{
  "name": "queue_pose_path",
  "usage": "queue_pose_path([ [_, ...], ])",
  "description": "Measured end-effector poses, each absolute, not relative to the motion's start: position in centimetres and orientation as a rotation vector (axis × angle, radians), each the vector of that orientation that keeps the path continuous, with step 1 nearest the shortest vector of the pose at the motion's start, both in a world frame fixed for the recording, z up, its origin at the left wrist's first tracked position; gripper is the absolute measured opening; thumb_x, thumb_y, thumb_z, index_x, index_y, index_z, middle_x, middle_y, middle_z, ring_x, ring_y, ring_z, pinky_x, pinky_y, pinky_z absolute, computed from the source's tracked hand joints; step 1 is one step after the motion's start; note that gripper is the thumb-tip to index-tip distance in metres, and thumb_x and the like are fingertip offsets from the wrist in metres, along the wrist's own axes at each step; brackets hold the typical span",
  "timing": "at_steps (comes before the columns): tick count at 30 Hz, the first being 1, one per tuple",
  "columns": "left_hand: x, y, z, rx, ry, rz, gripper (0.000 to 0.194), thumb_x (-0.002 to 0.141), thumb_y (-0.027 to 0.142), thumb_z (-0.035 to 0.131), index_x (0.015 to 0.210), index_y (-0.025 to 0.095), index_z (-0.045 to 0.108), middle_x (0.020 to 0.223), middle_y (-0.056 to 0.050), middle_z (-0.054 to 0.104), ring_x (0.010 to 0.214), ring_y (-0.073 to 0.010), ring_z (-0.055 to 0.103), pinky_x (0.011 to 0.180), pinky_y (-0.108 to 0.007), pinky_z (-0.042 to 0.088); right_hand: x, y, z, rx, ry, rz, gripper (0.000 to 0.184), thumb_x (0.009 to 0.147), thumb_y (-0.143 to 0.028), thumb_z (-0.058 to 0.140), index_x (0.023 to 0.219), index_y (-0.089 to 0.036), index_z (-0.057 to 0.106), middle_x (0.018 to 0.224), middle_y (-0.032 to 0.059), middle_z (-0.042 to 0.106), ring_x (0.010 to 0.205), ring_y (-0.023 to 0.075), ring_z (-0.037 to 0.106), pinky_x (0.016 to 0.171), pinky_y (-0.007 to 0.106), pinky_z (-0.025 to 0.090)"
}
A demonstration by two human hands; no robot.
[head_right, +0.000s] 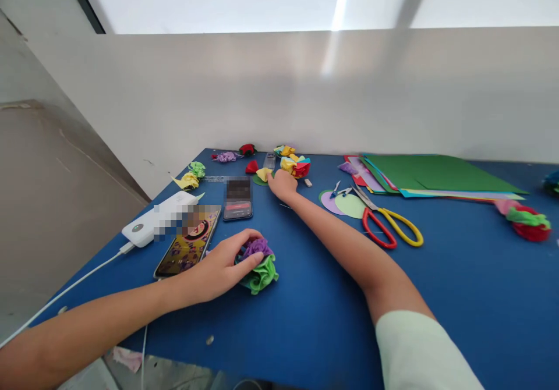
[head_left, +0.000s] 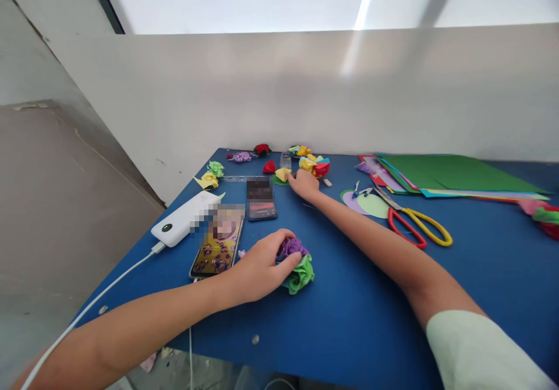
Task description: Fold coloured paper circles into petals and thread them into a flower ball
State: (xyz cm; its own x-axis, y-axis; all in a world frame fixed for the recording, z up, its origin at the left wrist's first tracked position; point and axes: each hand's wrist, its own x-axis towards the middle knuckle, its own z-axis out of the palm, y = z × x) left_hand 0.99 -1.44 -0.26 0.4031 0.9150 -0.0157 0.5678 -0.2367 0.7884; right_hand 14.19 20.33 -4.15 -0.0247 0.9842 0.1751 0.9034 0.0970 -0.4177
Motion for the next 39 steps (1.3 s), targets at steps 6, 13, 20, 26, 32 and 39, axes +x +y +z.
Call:
queue_pose_path([
  [6, 0.8, -0.9, -0.1, 1.939, 1.175, 0.537, 0.02, 0.082, 0.031, 0.049, 0.098, 0.022, 0.056, 0.094, 0.001, 0.059, 0.086, -0.0154, 0.053, 0.078, -0.026, 0.04, 13.8, 22.2, -4.4, -1.878, -1.962, 0.391, 0.031, 0.087, -0.033, 0.05, 0.113, -0.015, 0.051, 0.113, 0.0072, 0.054, 0.096, 0.0179, 0.056, 0.081, 0.038, 0.048],
  [13, 1.0, -1.2, -0.2, 1.869, 1.047, 0.555, 0.025, 0.079, 0.018, 0.047, 0.102, 0.021, 0.055, 0.103, -0.001, 0.058, 0.096, -0.0158, 0.052, 0.084, -0.025, 0.04, 12.4, 23.6, -3.0, -1.877, -1.915, 0.583, 0.032, 0.087, -0.033, 0.051, 0.113, -0.014, 0.051, 0.113, 0.0078, 0.054, 0.096, 0.0183, 0.056, 0.081, 0.038, 0.048],
  [20, 0.8, -1.1, -0.2, 1.731, 1.005, 0.549, 0.027, 0.07, 0.009, 0.04, 0.089, 0.017, 0.057, 0.089, 0.0, 0.059, 0.08, -0.0134, 0.052, 0.071, -0.022, 0.041, 12.4, 20.9, -1.4, -1.634, -1.936, 0.737, 0.031, 0.087, -0.033, 0.051, 0.112, -0.014, 0.052, 0.111, 0.0067, 0.055, 0.094, 0.0183, 0.056, 0.079, 0.037, 0.049],
  [26, 0.6, -0.8, -0.8, 1.714, 1.061, 0.601, 0.03, 0.067, 0.009, 0.035, 0.083, 0.017, 0.059, 0.078, 0.001, 0.058, 0.071, -0.0122, 0.05, 0.064, -0.021, 0.037, 18.1, 10.6, -1.2, -1.367, -1.908, 0.736, 0.014, 0.085, -0.015, 0.036, 0.088, -0.016, 0.05, 0.06, -0.0042, 0.053, 0.053, 0.0074, 0.051, 0.054, 0.02, 0.043],
  [32, 0.5, -0.2, -1.3, 1.77, 1.156, 0.642, 0.028, 0.069, 0.012, 0.034, 0.081, 0.016, 0.06, 0.079, 0.0, 0.059, 0.076, -0.0141, 0.051, 0.07, -0.023, 0.038, 22.2, -0.7, -3.2, -1.004, -2.087, 0.567, 0.01, 0.076, -0.013, 0.043, 0.083, -0.02, 0.044, 0.058, -0.0055, 0.048, 0.048, 0.0071, 0.043, 0.049, 0.019, 0.036],
  [39, 0.7, -0.7, -1.1, 1.846, 1.139, 0.666, 0.026, 0.078, 0.012, 0.033, 0.083, 0.017, 0.058, 0.086, 0.0, 0.059, 0.084, -0.0143, 0.052, 0.077, -0.024, 0.039, 21.6, -2.2, -4.2, -1.002, -2.313, 0.431, 0.016, 0.076, -0.015, 0.046, 0.091, -0.02, 0.044, 0.058, -0.0066, 0.048, 0.046, 0.0068, 0.042, 0.048, 0.019, 0.033],
])
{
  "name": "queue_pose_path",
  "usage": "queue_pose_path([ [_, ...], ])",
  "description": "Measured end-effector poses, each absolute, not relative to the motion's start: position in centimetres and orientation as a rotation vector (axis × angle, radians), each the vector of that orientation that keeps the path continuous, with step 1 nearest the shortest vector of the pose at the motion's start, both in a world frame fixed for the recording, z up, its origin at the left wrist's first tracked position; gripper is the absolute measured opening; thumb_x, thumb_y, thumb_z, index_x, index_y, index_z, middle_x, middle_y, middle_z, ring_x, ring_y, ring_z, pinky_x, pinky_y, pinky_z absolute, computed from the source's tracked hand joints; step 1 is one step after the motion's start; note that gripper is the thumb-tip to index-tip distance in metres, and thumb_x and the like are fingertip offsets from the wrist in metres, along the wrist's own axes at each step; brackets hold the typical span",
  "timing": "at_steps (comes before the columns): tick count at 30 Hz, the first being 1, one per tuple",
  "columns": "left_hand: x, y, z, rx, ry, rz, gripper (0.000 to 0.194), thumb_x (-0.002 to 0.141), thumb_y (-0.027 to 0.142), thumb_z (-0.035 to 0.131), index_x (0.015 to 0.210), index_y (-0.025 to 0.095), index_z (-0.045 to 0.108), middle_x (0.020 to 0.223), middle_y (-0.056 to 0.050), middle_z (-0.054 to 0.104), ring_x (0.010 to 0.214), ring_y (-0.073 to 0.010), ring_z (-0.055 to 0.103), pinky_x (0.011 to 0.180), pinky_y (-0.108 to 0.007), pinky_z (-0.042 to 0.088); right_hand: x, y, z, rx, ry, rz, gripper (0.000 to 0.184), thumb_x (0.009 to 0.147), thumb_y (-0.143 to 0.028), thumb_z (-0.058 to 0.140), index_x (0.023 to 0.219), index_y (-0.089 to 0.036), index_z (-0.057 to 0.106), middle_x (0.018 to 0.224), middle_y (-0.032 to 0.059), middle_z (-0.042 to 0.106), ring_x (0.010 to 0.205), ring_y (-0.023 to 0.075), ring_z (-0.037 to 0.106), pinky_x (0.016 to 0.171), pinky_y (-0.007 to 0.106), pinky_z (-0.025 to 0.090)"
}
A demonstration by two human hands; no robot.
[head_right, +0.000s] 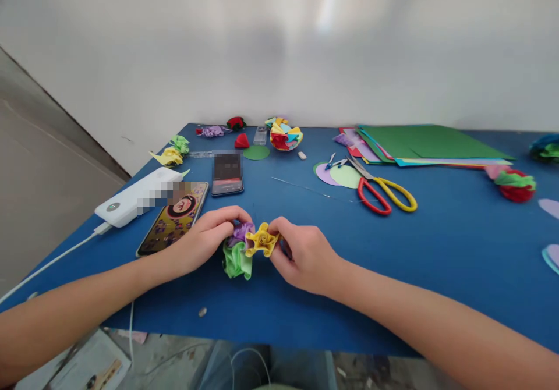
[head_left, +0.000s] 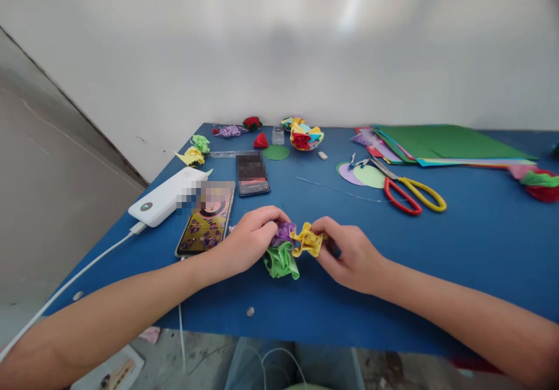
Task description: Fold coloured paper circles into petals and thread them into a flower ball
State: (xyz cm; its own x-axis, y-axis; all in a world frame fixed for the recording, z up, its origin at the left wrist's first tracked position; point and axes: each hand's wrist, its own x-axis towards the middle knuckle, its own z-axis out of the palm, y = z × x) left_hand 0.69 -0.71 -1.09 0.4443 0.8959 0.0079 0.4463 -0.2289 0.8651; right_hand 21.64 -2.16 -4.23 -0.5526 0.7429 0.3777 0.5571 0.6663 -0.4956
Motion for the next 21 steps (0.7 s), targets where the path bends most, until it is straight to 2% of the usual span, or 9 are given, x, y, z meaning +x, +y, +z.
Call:
queue_pose_path([
  [3, 0.8, -1.3, -0.6, 1.96, 1.13, 0.693, 0.026, 0.088, 0.027, 0.033, 0.084, 0.017, 0.057, 0.086, -0.002, 0.058, 0.085, -0.0148, 0.051, 0.079, -0.026, 0.039, 21.6, -1.9, -4.3, -0.996, -2.318, 0.382, 0.014, 0.077, -0.017, 0.047, 0.09, -0.02, 0.044, 0.058, -0.0062, 0.049, 0.046, 0.0073, 0.044, 0.049, 0.019, 0.034],
  [5, 0.9, -1.6, -0.2, 2.078, 1.129, 0.698, 0.024, 0.087, 0.034, 0.04, 0.085, 0.017, 0.057, 0.087, -0.003, 0.058, 0.084, -0.0157, 0.051, 0.079, -0.027, 0.039, 21.6, -1.9, -4.4, -0.998, -2.311, 0.352, 0.015, 0.077, -0.017, 0.047, 0.091, -0.02, 0.044, 0.059, -0.0057, 0.051, 0.047, 0.0073, 0.045, 0.05, 0.019, 0.034],
  [8, 0.8, -1.8, 0.2, 2.16, 1.109, 0.681, 0.019, 0.084, 0.033, 0.047, 0.087, 0.017, 0.057, 0.088, -0.004, 0.058, 0.083, -0.0157, 0.051, 0.077, -0.028, 0.04, 21.7, -1.9, -4.5, -1.008, -2.315, 0.342, 0.014, 0.078, -0.018, 0.047, 0.092, -0.02, 0.045, 0.061, -0.0047, 0.053, 0.048, 0.0076, 0.047, 0.05, 0.019, 0.035],
  [15, 0.8, -1.1, -0.4, 2.016, 1.164, 0.68, 0.023, 0.086, 0.035, 0.043, 0.088, 0.017, 0.058, 0.085, -0.002, 0.059, 0.078, -0.0137, 0.053, 0.071, -0.025, 0.042, 21.8, -1.7, -4.5, -0.955, -2.377, 0.213, 0.01, 0.08, -0.02, 0.047, 0.089, -0.018, 0.051, 0.058, -0.0043, 0.053, 0.047, 0.0079, 0.045, 0.05, 0.021, 0.032],
  [21, 0.8, -0.8, -0.5, 1.975, 1.144, 0.686, 0.025, 0.087, 0.036, 0.042, 0.086, 0.017, 0.058, 0.079, 0.0, 0.057, 0.071, -0.0112, 0.051, 0.064, -0.022, 0.041, 21.8, -1.7, -4.6, -0.827, -2.443, 0.028, 0.008, 0.082, -0.021, 0.046, 0.081, -0.017, 0.053, 0.065, 0.0, 0.059, 0.055, 0.0109, 0.051, 0.055, 0.024, 0.035],
])
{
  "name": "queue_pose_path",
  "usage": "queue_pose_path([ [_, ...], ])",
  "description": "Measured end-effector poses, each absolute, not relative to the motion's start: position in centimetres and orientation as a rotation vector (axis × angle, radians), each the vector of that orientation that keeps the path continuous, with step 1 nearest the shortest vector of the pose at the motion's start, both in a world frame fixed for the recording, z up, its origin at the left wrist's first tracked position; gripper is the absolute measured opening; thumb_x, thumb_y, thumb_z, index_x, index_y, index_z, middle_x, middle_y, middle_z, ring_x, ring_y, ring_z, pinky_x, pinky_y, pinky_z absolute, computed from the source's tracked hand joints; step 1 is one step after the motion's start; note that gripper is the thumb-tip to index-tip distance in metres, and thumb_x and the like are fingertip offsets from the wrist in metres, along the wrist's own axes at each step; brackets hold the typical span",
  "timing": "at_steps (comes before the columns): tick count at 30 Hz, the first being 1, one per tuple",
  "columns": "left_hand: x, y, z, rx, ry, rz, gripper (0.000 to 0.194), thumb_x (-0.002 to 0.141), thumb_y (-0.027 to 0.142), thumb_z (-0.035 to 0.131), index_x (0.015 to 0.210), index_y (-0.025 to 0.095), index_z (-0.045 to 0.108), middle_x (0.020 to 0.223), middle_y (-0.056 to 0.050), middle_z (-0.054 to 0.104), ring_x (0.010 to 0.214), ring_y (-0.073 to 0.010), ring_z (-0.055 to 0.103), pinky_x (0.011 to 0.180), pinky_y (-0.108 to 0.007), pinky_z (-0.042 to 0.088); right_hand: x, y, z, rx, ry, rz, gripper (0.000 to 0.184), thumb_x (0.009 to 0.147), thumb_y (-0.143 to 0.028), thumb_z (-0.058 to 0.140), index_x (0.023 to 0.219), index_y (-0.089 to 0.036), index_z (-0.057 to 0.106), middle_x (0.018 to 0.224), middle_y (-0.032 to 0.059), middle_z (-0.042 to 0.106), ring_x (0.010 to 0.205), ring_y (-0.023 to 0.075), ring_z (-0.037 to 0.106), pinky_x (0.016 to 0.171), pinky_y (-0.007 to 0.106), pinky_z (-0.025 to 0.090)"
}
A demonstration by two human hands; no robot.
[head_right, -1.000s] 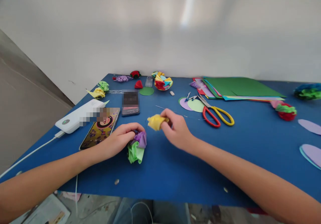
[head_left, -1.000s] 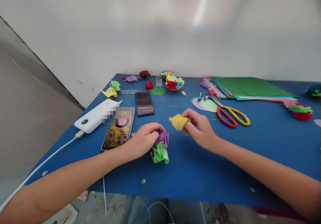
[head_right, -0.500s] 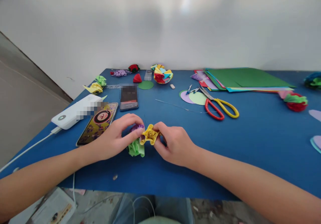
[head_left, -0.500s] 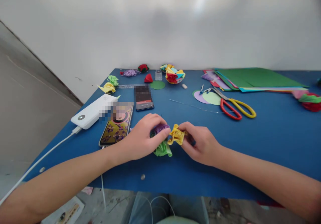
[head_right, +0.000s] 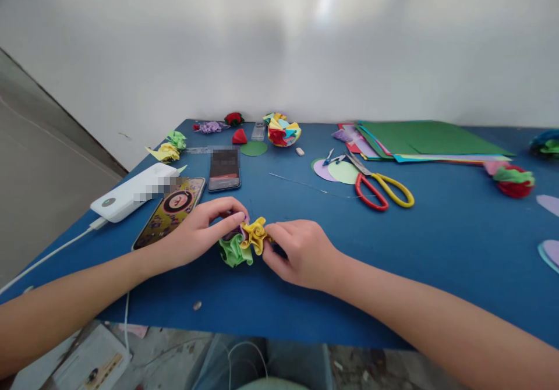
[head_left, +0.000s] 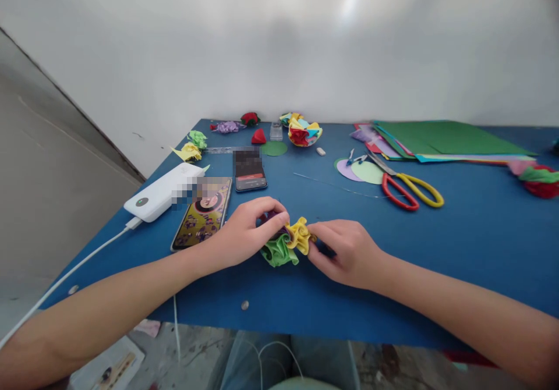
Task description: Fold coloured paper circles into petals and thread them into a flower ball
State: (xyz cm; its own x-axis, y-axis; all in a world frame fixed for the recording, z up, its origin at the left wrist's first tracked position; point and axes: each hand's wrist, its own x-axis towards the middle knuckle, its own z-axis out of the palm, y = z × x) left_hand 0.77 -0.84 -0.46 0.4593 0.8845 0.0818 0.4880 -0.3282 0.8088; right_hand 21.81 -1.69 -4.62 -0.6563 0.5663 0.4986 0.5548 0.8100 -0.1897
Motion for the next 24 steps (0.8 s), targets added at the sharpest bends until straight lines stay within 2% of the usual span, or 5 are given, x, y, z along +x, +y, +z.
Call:
queue_pose_path([
  [5, 0.7, -0.9, -0.2, 1.944, 1.125, 0.703, 0.024, 0.088, 0.032, 0.041, 0.085, 0.015, 0.057, 0.083, -0.002, 0.058, 0.073, -0.0115, 0.053, 0.064, -0.021, 0.041, 21.9, -1.6, -4.7, -0.813, -2.461, -0.035, 0.01, 0.083, -0.021, 0.046, 0.079, -0.017, 0.055, 0.067, 0.0019, 0.062, 0.057, 0.012, 0.053, 0.056, 0.025, 0.036],
  [17, 0.8, -0.9, -0.4, 1.88, 1.098, 0.685, 0.027, 0.087, 0.036, 0.042, 0.086, 0.015, 0.058, 0.075, 0.0, 0.057, 0.066, -0.01, 0.05, 0.06, -0.02, 0.041, 21.8, -1.7, -4.3, -0.741, -2.482, -0.115, 0.014, 0.084, -0.02, 0.045, 0.075, -0.017, 0.056, 0.061, 0.001, 0.059, 0.053, 0.011, 0.05, 0.054, 0.025, 0.035],
  [24, 0.5, -1.2, 0.6, 1.942, 1.057, 0.637, 0.022, 0.084, 0.033, 0.047, 0.09, 0.015, 0.059, 0.084, -0.003, 0.059, 0.077, -0.0137, 0.054, 0.07, -0.024, 0.043, 21.9, -1.7, -4.3, -0.727, -2.407, -0.242, 0.013, 0.083, -0.018, 0.047, 0.073, -0.017, 0.055, 0.058, 0.0001, 0.058, 0.05, 0.0102, 0.049, 0.052, 0.025, 0.034],
])
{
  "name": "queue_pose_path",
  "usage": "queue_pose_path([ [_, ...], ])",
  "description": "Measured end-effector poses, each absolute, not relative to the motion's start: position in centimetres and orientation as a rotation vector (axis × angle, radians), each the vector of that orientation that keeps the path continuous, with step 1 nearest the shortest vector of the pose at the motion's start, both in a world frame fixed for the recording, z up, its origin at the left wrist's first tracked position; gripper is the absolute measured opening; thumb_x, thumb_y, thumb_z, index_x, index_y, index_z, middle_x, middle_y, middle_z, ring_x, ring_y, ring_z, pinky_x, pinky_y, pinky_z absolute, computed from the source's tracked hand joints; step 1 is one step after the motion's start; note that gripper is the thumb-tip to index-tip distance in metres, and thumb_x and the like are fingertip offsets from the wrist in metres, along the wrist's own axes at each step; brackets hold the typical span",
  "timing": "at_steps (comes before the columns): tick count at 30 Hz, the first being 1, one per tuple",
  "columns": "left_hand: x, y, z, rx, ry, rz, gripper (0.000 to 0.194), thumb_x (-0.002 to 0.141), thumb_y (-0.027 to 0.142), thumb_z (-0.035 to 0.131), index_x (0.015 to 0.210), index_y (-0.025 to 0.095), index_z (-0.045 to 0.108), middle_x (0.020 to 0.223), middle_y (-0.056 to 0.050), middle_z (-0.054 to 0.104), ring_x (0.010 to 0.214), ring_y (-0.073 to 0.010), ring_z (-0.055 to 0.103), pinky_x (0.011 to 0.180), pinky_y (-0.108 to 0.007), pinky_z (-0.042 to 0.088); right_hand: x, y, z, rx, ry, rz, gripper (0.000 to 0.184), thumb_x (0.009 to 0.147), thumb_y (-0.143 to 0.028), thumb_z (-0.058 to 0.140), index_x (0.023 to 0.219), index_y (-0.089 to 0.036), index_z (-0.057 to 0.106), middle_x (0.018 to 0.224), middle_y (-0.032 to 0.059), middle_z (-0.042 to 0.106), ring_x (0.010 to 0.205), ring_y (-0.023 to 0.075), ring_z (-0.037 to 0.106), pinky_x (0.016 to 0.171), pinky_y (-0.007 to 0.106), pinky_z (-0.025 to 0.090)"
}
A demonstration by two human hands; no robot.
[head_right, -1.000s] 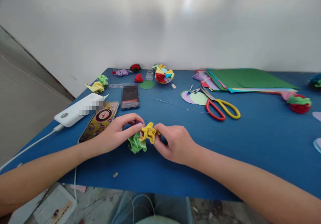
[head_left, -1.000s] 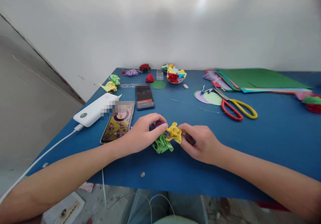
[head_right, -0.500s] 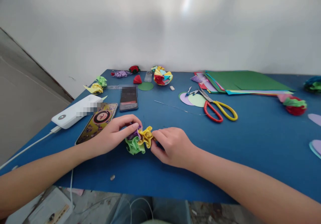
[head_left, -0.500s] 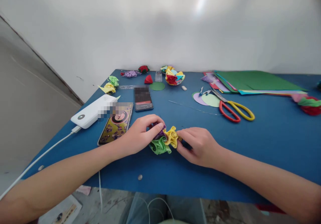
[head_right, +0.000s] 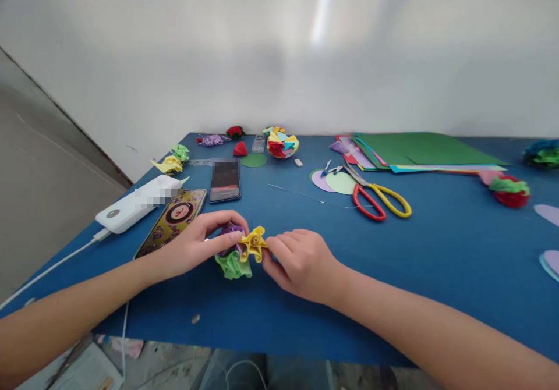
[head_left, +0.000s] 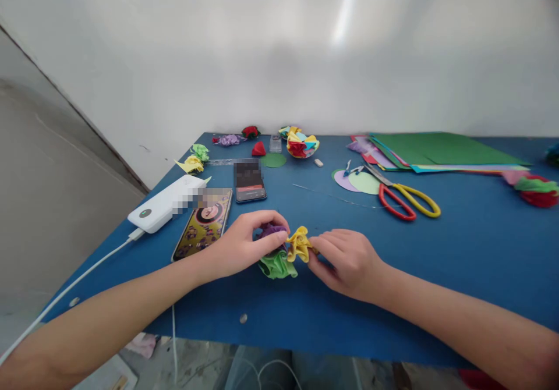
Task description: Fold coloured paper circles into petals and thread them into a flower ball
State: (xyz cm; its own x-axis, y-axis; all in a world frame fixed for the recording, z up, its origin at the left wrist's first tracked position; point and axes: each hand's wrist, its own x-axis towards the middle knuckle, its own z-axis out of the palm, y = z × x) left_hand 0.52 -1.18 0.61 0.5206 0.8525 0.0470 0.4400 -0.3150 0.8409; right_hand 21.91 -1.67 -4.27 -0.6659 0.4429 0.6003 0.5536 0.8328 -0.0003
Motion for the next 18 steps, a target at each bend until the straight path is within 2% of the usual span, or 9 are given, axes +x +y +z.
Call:
queue_pose_path([
  [10, -0.1, -1.2, 1.6, 2.092, 0.944, 0.593, 0.024, 0.079, 0.015, 0.048, 0.101, 0.015, 0.059, 0.105, -0.006, 0.059, 0.092, -0.0173, 0.055, 0.083, -0.027, 0.043, 22.3, -1.7, -4.6, -0.766, -2.303, -0.277, 0.006, 0.081, -0.017, 0.051, 0.076, -0.018, 0.055, 0.059, -0.0003, 0.06, 0.051, 0.0106, 0.051, 0.052, 0.026, 0.036],
  [15, 0.2, -1.2, 1.2, 2.158, 0.955, 0.641, 0.02, 0.081, 0.019, 0.049, 0.098, 0.014, 0.059, 0.094, -0.005, 0.059, 0.08, -0.013, 0.054, 0.076, -0.023, 0.043, 22.2, -1.8, -4.7, -0.748, -2.282, -0.198, 0.004, 0.079, -0.015, 0.053, 0.078, -0.019, 0.053, 0.059, -0.0013, 0.058, 0.05, 0.0107, 0.049, 0.051, 0.026, 0.036],
  [18, 0.4, -1.1, 0.7, 2.169, 0.974, 0.698, 0.018, 0.083, 0.025, 0.05, 0.092, 0.014, 0.06, 0.086, -0.004, 0.06, 0.074, -0.0118, 0.052, 0.072, -0.023, 0.043, 22.1, -1.9, -4.4, -0.738, -2.299, -0.16, 0.009, 0.079, -0.016, 0.052, 0.088, -0.019, 0.052, 0.065, 0.0002, 0.06, 0.054, 0.0124, 0.052, 0.054, 0.027, 0.04],
])
